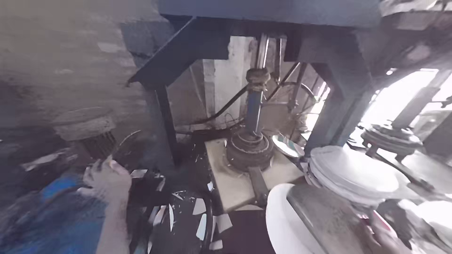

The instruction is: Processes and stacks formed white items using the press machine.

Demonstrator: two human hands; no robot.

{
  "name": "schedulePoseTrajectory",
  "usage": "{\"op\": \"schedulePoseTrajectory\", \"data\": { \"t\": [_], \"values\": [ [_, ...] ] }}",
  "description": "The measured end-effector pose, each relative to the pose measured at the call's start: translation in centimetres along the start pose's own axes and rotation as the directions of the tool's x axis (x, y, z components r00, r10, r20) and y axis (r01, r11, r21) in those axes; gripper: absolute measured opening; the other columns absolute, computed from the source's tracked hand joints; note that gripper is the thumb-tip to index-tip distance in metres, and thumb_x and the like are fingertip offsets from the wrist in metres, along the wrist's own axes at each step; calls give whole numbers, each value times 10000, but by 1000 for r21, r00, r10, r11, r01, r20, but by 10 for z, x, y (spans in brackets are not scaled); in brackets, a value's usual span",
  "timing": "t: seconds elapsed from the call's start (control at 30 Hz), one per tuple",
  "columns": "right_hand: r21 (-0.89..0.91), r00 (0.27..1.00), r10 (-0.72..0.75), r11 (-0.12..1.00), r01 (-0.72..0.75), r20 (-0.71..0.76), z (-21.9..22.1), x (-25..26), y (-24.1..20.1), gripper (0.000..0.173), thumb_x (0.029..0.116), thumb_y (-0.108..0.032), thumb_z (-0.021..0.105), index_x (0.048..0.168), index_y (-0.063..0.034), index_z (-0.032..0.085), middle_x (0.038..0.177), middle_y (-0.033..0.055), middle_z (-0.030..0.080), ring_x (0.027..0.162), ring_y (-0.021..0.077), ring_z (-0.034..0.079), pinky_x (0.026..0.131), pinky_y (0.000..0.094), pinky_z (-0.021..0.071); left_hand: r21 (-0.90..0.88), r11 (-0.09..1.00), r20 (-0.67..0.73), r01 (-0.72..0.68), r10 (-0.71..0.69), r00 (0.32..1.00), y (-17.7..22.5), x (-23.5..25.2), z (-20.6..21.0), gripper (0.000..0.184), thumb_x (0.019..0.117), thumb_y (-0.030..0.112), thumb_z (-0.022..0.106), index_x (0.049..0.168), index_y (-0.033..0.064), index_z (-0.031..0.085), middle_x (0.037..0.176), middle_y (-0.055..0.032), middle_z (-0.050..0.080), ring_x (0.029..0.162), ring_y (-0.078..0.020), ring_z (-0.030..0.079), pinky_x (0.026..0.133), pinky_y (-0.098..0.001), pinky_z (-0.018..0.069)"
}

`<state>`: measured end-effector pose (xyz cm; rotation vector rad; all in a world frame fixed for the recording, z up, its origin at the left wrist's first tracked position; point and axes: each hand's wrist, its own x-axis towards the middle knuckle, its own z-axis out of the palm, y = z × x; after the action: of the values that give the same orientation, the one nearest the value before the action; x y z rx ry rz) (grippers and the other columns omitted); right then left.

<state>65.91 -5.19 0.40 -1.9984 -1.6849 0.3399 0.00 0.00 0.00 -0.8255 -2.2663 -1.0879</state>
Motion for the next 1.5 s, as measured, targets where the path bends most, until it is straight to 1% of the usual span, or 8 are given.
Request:
{"op": "schedulePoseTrajectory", "data": {
  "t": [0.27,0.43,0.63,0.77,0.9,1.17,1.4,1.5],
  "values": [
    [-157,754,-650,757,634,-93,-18,46,-150,300,997,-119,563,1236,19,684,1085,219,728,913,380,731,807,559,587,34,993,236,115,-120,964,21,27,47,597,1085,435,356,1621,181,283,1639,-219,287,1512,-514,178,1071,-849,74],
    [-487,847,-481,697,527,228,25,89,-234,354,1101,-183,415,1353,-49,624,1306,245,656,1128,475,657,909,638,486,40,989,297,141,-146,944,28,24,36,607,1089,447,346,1626,179,263,1650,-209,268,1523,-506,145,1074,-843,43],
    [-562,712,-675,519,644,193,68,124,-225,279,1015,-8,541,1258,-12,678,1134,245,714,917,471,712,751,608,548,38,992,301,123,-129,945,26,23,38,588,1089,443,351,1611,177,310,1627,-217,316,1512,-509,188,1079,-837,71],
    [-461,508,-861,446,768,13,58,134,-219,219,944,-147,642,1087,-16,744,1187,253,691,1131,490,642,913,654,506,29,993,342,118,-121,932,28,25,31,578,1097,420,342,1610,156,305,1615,-234,328,1509,-518,180,1063,-846,84],
    [-303,586,-776,514,802,234,36,118,-215,352,1023,-258,589,1259,-10,671,1256,232,666,1190,439,619,1027,633,426,-33,989,336,143,-124,934,28,19,28,573,1100,410,332,1602,134,319,1590,-260,356,1500,-532,193,1069,-844,79],
    [-404,147,-989,133,905,3,89,29,-223,141,827,-19,661,956,-12,720,802,106,700,721,256,705,625,345,567,-240,969,56,64,-52,997,55,-53,-77,762,1044,408,439,1556,-116,232,1565,-400,269,1458,-590,234,1190,-659,164],
    [-249,148,-974,102,963,171,82,-5,-219,159,863,24,646,1011,9,703,833,127,694,760,266,715,662,353,589,-464,830,-103,-308,294,950,118,-122,-76,640,1009,344,464,1465,-104,421,1453,-345,482,1372,-567,399,1113,-671,299],
    [113,269,-772,401,909,576,83,-10,-221,242,1009,35,524,1226,84,617,1096,276,673,1038,439,678,875,536,553,-519,796,71,-311,403,912,144,-132,-82,565,991,300,476,1439,-43,503,1444,-260,541,1378,-537,420,1099,-696,302]
  ]
}}
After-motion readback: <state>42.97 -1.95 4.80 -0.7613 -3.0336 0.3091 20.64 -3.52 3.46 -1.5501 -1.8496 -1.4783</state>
